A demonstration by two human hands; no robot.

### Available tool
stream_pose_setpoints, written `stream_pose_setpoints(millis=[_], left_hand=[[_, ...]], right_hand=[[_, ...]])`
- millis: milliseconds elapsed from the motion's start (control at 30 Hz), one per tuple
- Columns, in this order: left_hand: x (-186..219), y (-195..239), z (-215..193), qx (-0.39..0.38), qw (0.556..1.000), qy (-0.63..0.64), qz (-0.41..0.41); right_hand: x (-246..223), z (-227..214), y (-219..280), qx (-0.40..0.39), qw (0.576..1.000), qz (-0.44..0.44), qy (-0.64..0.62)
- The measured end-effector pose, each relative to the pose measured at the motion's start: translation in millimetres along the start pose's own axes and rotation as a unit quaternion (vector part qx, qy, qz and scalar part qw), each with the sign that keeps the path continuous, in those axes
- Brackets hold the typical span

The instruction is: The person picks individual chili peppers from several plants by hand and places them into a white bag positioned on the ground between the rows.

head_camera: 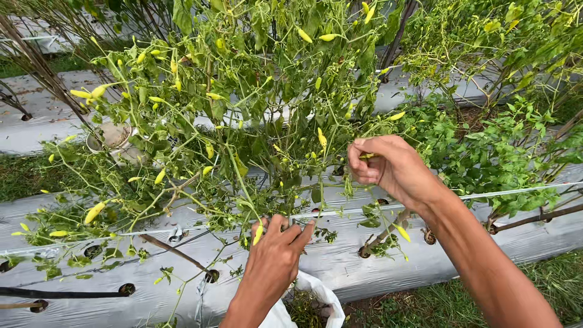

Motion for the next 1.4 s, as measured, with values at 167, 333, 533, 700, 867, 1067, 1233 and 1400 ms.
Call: stream_pose_setpoints(millis=[167,333,533,700,867,1067,1233,1400], left_hand=[[-4,2,5,-0.016,1.0,-0.006,-0.015],[-4,0,1,0.02,1.0,0.003,-0.012],[1,2,-6,0.046,0.999,-0.01,0.006],[-1,5,-6,0.059,0.998,-0.016,-0.013],[-2,3,-16,0.051,0.998,-0.001,-0.037],[-1,8,-12,0.084,0.994,-0.017,-0.069],[27,-3,-46,0.134,0.99,-0.049,-0.012],[41,-24,-60,0.058,0.985,0.084,0.142]], right_hand=[[-12,8,-6,-0.046,0.987,-0.022,0.155],[-21,27,-11,-0.107,0.785,-0.179,0.583],[14,31,-20,-0.219,0.544,-0.214,0.781],[29,31,-11,-0.28,0.416,-0.27,0.822],[42,43,-8,-0.204,0.494,-0.336,0.775],[63,36,2,-0.082,0.616,-0.348,0.702],[77,27,-3,0.034,0.718,-0.345,0.603],[80,13,-5,0.115,0.786,-0.352,0.495]])
Point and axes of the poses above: each hand's wrist, its own y-axis away from the middle knuckle, its own z-axis out of the palm, x = y × z, the point moved 7 cm from there along -y, towards the middle knuckle, and after that the axes turned 11 degrees about -z, right-handed, at the moved point
